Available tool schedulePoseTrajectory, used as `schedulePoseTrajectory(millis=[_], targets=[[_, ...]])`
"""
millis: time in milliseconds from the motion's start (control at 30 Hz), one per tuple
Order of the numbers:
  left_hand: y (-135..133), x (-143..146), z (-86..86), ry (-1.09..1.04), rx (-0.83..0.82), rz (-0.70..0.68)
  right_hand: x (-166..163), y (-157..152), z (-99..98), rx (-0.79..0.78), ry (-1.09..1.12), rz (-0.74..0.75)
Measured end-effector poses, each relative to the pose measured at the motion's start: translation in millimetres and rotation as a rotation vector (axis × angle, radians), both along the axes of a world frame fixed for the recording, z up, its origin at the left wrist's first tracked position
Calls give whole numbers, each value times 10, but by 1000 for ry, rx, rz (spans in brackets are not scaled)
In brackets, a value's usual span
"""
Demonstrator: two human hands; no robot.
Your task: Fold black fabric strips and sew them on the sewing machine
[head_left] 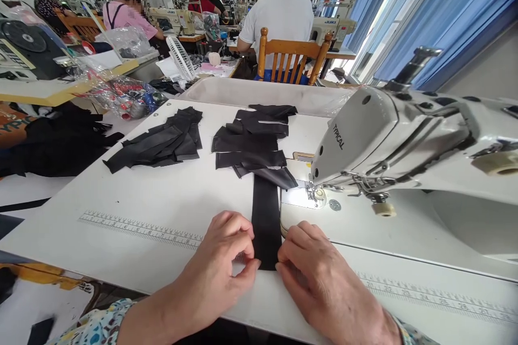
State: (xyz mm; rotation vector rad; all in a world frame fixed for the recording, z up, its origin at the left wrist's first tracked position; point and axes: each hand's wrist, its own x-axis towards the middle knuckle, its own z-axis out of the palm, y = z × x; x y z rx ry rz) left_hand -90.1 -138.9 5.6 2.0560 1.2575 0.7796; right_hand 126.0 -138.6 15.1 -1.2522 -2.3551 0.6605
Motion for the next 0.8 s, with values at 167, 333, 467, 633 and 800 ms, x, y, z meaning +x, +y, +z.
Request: schedulePoseTrajectory(millis=[167, 333, 467, 633, 800], targets=[[11, 12, 10, -5, 4, 1, -9, 14, -15, 10, 10, 2], [18, 14, 46, 10, -25, -10, -6, 29, -13, -4, 2, 8], [0, 2, 48, 35, -42, -16, -3, 49, -13, -23, -25, 24], [9, 14, 58, 65, -18, -14, -9, 73, -27, -28, -47, 42], [43, 15, 77, 90, -7, -38, -9, 65, -41, -44, -17, 17]])
